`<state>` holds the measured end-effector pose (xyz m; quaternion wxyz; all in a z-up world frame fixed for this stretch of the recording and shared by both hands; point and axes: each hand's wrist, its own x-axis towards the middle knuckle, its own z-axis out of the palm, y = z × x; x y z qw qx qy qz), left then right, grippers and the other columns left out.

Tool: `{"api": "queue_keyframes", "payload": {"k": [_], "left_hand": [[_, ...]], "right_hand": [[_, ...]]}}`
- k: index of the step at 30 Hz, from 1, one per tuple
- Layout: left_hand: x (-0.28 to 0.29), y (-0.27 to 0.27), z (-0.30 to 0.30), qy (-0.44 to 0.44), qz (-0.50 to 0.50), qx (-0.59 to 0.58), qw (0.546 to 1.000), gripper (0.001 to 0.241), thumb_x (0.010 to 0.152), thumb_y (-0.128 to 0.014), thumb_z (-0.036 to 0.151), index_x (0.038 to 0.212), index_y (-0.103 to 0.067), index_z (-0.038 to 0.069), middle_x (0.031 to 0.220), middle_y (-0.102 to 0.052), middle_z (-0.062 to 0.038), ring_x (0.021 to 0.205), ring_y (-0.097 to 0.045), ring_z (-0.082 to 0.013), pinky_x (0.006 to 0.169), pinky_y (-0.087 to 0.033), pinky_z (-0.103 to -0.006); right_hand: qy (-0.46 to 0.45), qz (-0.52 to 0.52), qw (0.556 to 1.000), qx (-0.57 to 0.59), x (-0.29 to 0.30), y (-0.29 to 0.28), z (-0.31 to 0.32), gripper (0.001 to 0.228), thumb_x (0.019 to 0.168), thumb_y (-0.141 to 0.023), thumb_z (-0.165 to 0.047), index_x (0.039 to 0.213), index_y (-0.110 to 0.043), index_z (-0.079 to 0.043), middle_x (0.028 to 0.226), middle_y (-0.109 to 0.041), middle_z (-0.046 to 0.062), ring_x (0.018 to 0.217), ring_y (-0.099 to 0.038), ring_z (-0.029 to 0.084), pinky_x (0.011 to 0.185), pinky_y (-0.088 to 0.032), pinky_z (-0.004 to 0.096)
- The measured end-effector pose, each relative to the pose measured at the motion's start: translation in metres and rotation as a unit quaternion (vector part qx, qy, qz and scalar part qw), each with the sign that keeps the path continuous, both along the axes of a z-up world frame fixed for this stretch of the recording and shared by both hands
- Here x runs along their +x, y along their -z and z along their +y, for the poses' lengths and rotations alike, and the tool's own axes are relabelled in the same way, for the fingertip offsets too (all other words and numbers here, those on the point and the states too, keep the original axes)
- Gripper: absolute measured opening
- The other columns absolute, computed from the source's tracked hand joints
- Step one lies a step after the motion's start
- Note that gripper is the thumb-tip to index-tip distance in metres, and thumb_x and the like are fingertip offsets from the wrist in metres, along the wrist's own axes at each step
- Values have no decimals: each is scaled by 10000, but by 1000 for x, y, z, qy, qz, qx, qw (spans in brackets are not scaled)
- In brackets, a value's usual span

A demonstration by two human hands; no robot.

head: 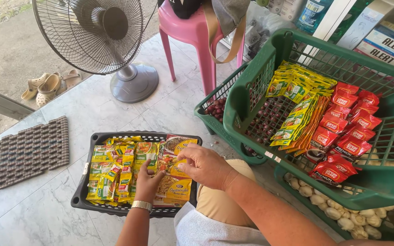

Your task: The person organizes food packets and other items by moving them between plastic crates and shelves by hand.

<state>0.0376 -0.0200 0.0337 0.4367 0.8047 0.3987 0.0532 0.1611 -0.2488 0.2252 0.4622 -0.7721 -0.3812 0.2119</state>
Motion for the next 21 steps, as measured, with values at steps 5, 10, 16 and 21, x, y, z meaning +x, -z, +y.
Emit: {"api": "queue_keyframes", "payload": {"k": [5, 10, 16, 21], "left_hand": [[7, 18, 13, -63, -148, -275, 948, 892, 729, -836, 178, 1504, -405, 76, 931, -612, -49, 796, -650, -153, 608, -535, -307], [19, -6, 7, 25, -70, -238, 968, 808, 774, -843, 184, 1435, -437, -45, 1091, -717, -152, 896, -732, -175, 718, -611, -311], [25, -5, 7, -17, -71, -332, 940, 815, 742, -826, 99, 1420, -390, -16, 1138, -711, -209, 905, -742, -242, 732, -626, -376], [20, 9, 7, -38, -89, -364, 926, 831, 731, -823, 113, 1441, -405, 2, 1154, -705, -224, 914, -739, -270, 737, -627, -403]], "right_hand": [[-4, -1, 1000, 0, 0, 3, 2, 219, 882, -698, -235, 1034, -701, -78, 923, -673, 63, 804, -685, 199, 758, -568, 342], [-11, -1, 1000, -3, -1, 0, 6, 224, 877, -694, -235, 1041, -706, -82, 904, -676, 67, 793, -685, 198, 748, -569, 344], [-13, -3, 1000, 4, -1, 2, 11, 214, 881, -692, -223, 1032, -706, -73, 886, -680, 66, 776, -690, 186, 726, -568, 338], [-19, 20, 1000, -3, -4, -1, 14, 222, 881, -694, -223, 1046, -714, -75, 873, -667, 66, 745, -672, 189, 706, -568, 335]]}}
